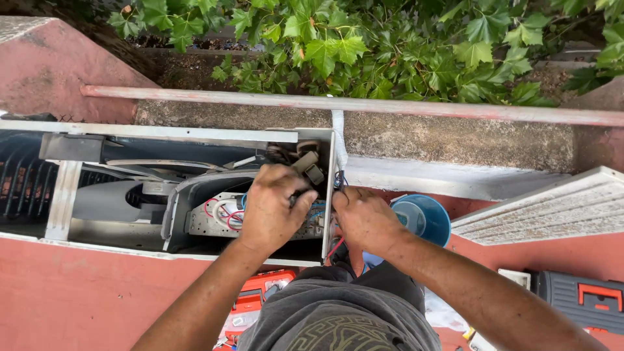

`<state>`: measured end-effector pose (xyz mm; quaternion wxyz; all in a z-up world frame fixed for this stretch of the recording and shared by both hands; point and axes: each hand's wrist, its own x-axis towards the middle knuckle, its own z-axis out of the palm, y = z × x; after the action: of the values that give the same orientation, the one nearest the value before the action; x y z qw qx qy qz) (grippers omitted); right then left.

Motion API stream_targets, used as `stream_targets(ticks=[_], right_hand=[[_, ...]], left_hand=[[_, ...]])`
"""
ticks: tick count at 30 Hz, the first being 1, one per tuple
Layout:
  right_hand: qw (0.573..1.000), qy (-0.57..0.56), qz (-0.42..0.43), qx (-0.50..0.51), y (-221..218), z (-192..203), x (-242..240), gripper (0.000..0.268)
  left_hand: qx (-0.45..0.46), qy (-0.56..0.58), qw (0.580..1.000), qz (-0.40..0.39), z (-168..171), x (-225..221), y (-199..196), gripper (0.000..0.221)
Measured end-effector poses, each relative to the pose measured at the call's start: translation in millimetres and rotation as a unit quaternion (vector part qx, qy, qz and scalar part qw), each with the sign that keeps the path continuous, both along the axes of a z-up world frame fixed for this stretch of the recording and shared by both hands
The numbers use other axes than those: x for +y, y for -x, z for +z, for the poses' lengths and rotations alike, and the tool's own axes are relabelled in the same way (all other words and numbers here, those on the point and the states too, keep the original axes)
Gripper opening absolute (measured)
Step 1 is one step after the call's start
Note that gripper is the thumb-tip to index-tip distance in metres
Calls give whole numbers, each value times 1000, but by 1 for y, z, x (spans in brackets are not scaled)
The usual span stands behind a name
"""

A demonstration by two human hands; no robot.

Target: Repairing the internal wiring and electrical components of an outdoor air conditioning unit

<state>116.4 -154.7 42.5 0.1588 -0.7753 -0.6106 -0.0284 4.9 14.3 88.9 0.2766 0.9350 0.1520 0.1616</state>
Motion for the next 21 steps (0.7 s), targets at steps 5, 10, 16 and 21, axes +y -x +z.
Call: stream_targets(ticks=[5,10,16,21], right_hand=[[988,110,97,45,-17,-72,2,24],[969,191,154,32,-21,-46,5,24],[959,280,50,19,0,-9,25,50],[953,296,57,28,-2,-23,14,43]], left_hand=[[-37,18,998,41,-28,0,47,15],[-82,-17,995,49,-41,-6,58,14],[-141,-39,980,135,-42,-4,64,11],[-164,-28,974,156,-43,-3,66,10]])
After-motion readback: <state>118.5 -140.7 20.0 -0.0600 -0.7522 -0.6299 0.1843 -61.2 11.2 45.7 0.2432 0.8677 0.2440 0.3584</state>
